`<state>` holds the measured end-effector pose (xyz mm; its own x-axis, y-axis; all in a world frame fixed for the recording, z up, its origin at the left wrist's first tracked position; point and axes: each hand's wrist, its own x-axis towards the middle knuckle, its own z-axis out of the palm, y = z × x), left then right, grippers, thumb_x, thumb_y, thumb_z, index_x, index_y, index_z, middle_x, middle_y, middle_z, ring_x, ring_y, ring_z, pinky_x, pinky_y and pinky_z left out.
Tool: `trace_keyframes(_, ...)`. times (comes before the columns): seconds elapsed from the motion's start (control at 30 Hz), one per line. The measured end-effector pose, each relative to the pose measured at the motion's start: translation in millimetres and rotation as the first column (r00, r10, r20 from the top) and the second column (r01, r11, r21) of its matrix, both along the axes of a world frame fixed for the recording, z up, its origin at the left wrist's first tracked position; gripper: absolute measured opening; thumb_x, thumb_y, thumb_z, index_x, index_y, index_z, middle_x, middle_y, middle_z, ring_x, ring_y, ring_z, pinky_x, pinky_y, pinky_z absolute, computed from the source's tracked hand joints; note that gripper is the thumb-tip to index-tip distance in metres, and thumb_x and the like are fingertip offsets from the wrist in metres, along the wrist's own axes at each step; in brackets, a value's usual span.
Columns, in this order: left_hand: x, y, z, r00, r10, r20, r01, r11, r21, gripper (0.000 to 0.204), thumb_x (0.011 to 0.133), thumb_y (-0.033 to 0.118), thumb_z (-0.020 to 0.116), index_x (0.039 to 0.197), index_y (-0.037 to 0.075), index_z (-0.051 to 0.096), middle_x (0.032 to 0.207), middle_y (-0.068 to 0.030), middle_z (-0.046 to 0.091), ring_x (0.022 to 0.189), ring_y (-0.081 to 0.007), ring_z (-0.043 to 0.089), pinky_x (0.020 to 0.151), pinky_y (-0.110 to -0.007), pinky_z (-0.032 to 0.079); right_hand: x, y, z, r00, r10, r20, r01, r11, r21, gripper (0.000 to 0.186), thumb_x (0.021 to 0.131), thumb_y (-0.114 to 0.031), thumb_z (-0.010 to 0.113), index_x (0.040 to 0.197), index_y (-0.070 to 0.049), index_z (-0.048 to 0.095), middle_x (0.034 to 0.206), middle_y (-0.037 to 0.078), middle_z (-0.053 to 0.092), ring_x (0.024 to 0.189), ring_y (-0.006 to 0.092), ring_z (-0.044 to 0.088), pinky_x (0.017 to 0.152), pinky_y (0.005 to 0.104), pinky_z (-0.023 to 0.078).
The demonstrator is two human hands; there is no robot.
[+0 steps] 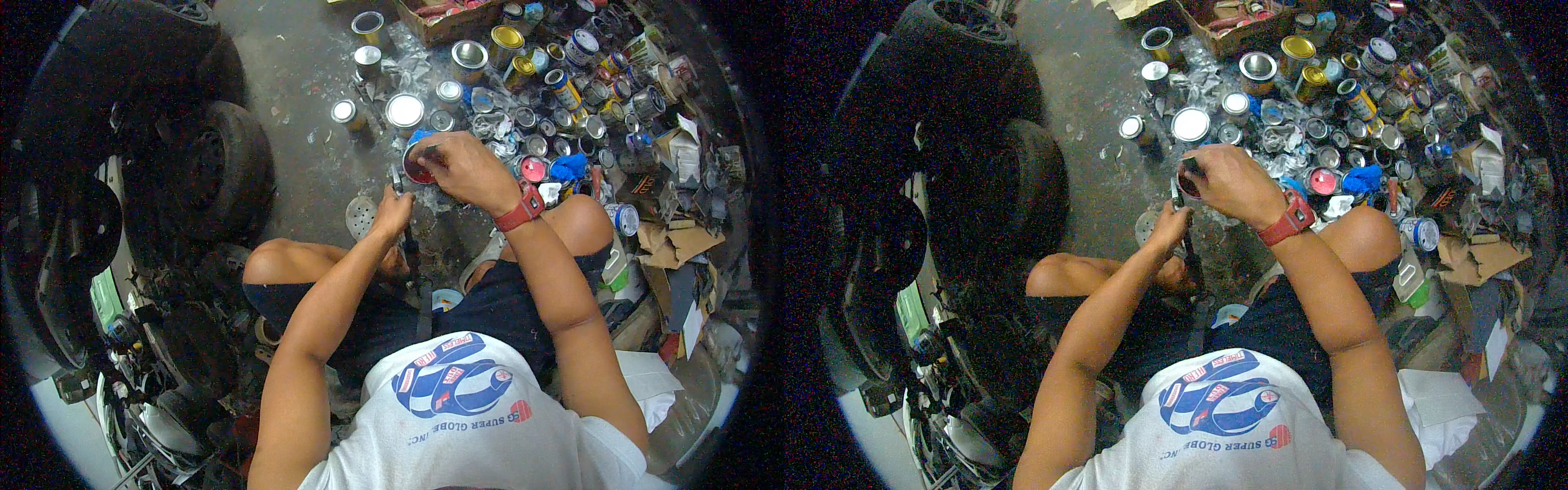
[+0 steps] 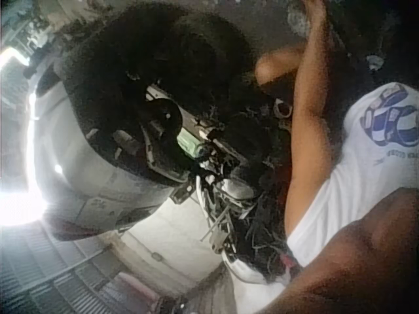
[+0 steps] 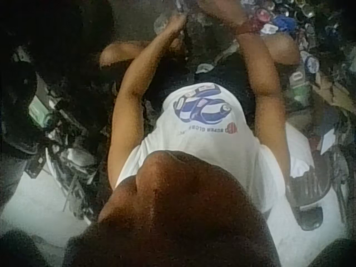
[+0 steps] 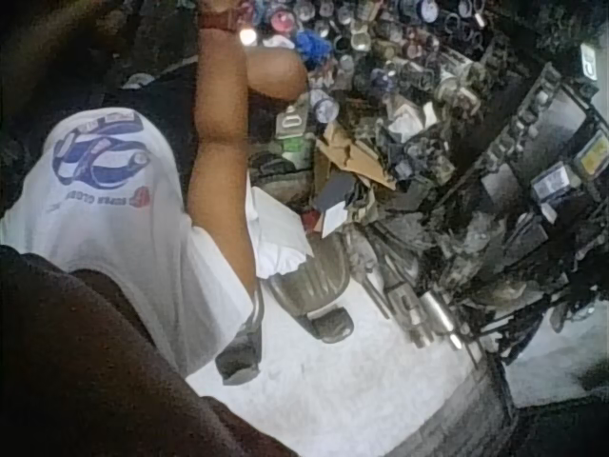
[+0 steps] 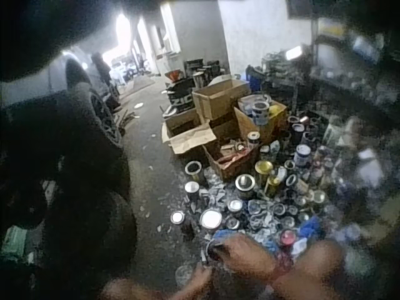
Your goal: The person pours paint from one can into another and stirs the contents with a stick. They handle multiple paint cans and lids, occasionally picking up and setting down items on the floor.
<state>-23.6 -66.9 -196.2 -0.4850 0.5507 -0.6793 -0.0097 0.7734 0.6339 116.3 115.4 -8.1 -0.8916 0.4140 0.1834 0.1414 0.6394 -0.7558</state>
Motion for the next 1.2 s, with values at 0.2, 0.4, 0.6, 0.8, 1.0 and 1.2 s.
trace_keyframes(0.2,0,0,-1,1.0,-0.006,-0.003,0.006,1.0,0.001,0.069,0.102,0.038,0.064,0.154,-0.005,0.05,0.141,-0.0367,0.072,0.135,-0.0509,0.069,0.115,-0.054,0.051,0,0,-5,1.0,-0.024,-0.015,0.024,0.999,0.029,0.023,0.102,-0.022,0.075,0.105,0.0,0.079,0.096,0.028,0.077,0.096,0.0513,0.074,0.088,0.0599,0.059)
trace_keyframes(0.4,1,1,2,0.999,-0.009,-0.035,0.009,1.0,0.017,0.069,0.102,0.038,0.065,0.155,-0.005,0.05,0.142,-0.0379,0.07,0.136,-0.0525,0.068,0.115,-0.054,0.051,5,-1,4,0.997,-0.009,0.074,0.006,0.999,0.031,0.022,0.102,-0.021,0.074,0.106,-0.001,0.079,0.098,0.028,0.078,0.097,0.0514,0.074,0.087,0.0603,0.059)
trace_keyframes(0.6,-2,0,-7,1.0,-0.008,0.001,0.008,0.999,0.033,0.069,0.103,0.036,0.065,0.155,-0.005,0.05,0.137,-0.0343,0.074,0.129,-0.0493,0.072,0.112,-0.052,0.053,4,0,0,0.998,0.036,0.056,-0.036,0.999,0.0,0.02,0.102,-0.019,0.073,0.109,-0.002,0.08,0.1,0.026,0.078,0.1,0.0496,0.075,0.089,0.0588,0.06)
trace_keyframes(0.8,-4,0,-9,0.997,0.04,0.062,-0.042,0.998,0.036,0.067,0.103,0.034,0.066,0.155,-0.006,0.05,0.134,-0.0313,0.075,0.126,-0.044,0.073,0.11,-0.05,0.053,4,2,7,0.999,-0.018,-0.028,0.019,0.999,0.035,0.019,0.104,-0.019,0.07,0.11,-0.003,0.079,0.104,0.025,0.079,0.1,0.0474,0.076,0.091,0.0567,0.061)
trace_keyframes(1.0,-5,2,-17,0.998,0.068,0.018,-0.069,0.995,0.069,0.067,0.102,0.033,0.066,0.154,-0.006,0.052,0.137,-0.0311,0.073,0.129,-0.0435,0.071,0.112,-0.05,0.053,2,-9,6,0.996,-0.051,0.071,0.048,0.998,0.037,0.018,0.104,-0.018,0.072,0.109,-0.002,0.077,0.104,0.023,0.079,0.102,0.046,0.076,0.092,0.0558,0.061)
trace_keyframes(1.2,-5,0,-21,0.997,0.065,0.05,-0.069,0.994,0.086,0.068,0.101,0.033,0.066,0.155,-0.006,0.052,0.14,-0.0319,0.073,0.132,-0.0463,0.07,0.115,-0.051,0.051,2,-8,-4,1.0,-0.008,0.014,0.008,1.0,0.006,0.018,0.103,-0.018,0.074,0.111,-0.002,0.078,0.104,0.023,0.079,0.1,0.0457,0.076,0.091,0.0554,0.061)
